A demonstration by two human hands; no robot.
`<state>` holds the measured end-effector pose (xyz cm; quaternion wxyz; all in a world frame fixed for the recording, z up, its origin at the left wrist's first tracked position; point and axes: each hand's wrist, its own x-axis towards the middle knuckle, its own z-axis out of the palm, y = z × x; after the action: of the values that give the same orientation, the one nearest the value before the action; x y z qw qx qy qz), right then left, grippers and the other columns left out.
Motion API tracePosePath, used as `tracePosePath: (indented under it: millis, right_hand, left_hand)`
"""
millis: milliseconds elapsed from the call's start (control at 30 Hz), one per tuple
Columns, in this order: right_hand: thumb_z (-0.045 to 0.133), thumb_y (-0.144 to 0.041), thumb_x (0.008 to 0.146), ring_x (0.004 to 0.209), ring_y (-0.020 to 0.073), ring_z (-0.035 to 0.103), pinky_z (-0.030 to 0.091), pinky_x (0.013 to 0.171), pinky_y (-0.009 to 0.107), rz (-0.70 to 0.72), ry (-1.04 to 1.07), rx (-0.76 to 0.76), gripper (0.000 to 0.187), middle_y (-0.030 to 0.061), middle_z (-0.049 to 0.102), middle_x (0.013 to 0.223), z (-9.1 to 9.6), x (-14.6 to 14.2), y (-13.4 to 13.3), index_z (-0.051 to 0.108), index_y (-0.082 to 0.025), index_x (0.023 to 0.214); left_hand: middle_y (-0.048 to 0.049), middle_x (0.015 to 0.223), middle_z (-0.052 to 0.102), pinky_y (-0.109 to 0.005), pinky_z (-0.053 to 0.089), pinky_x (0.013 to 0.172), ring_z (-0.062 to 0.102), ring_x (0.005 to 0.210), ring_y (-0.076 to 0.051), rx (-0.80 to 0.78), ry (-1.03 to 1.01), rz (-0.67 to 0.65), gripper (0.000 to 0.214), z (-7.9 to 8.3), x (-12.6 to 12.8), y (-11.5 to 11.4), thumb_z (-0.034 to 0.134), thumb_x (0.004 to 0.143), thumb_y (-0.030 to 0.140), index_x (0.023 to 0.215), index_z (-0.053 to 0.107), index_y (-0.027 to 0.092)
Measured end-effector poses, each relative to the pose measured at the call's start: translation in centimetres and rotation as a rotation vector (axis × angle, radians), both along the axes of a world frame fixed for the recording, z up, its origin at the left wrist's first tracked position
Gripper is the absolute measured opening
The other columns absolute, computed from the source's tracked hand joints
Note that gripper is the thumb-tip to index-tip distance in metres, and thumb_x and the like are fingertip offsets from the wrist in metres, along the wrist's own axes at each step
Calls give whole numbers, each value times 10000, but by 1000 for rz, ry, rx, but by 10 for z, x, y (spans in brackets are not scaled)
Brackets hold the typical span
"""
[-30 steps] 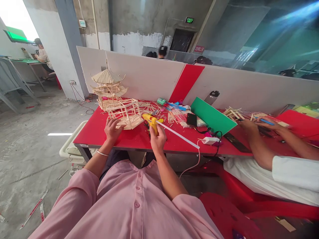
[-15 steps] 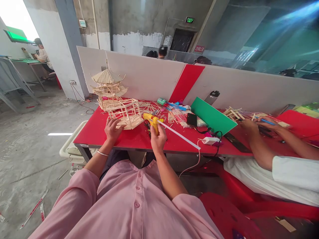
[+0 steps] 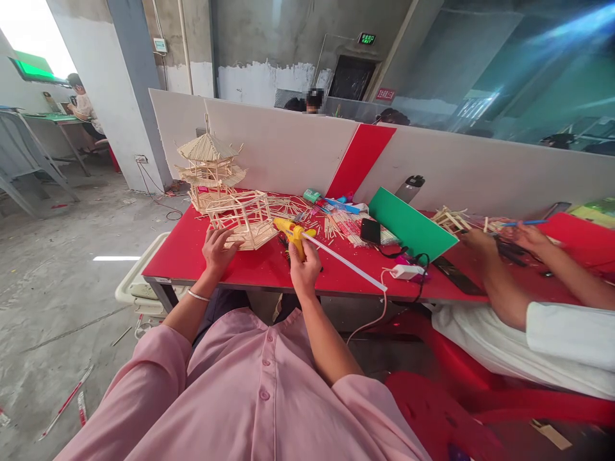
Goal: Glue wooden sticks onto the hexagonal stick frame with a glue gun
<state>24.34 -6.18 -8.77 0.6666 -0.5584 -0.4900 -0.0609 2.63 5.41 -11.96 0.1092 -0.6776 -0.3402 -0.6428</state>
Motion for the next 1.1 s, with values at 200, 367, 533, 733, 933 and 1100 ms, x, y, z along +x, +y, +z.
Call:
tracePosePath:
  millis: [200,367,533,733,933,1100]
  right_hand:
    - [592,-536,902,1020,260,692,557,929,405,-11,12,-41,499,142,734,1141,-9,10,-5,718,-163,1210]
    - [598,-558,891,994,252,699,563,912,385,-22,9,-46,497,131,749,1104,-10,7,-4,731,-176,1180]
    - [598,-552,897,971,252,707,569,893,379,39,-50,-42,482,124,756,1067,-9,-4,-4,735,-183,1175]
    - [576,-533,923,1017,245,690,559,919,383,104,-64,-66,441,121,736,1088,-15,-11,10,736,-194,1155]
    - [611,-521,901,1012,238,684,545,939,391,126,-62,-66,425,120,726,1078,-21,-12,15,740,-196,1144]
    - [686,-484,842,1036,243,663,513,985,412,130,-25,-81,353,97,719,1046,-20,-13,10,768,-248,1092]
  left_hand:
    - [-68,925,740,-429,518,902,667,891,-247,-31,-14,-21,264,-1,-1,1,762,816,472,931,712,239]
    - [-67,926,737,-433,512,911,665,898,-249,-33,-10,-26,265,-2,-2,3,761,816,476,936,713,245]
    - [-62,905,738,-415,520,880,666,872,-240,23,0,-9,262,-2,-2,3,769,811,469,923,708,240]
    - [-65,926,744,-416,521,880,668,866,-237,9,2,-14,255,0,-2,1,763,820,461,932,704,240]
    - [-62,937,745,-421,530,889,674,893,-242,-37,12,15,271,-2,-2,2,754,820,485,932,713,242]
    - [-70,939,739,-425,520,888,667,904,-250,-37,2,-24,266,-4,-2,4,769,811,468,945,713,244]
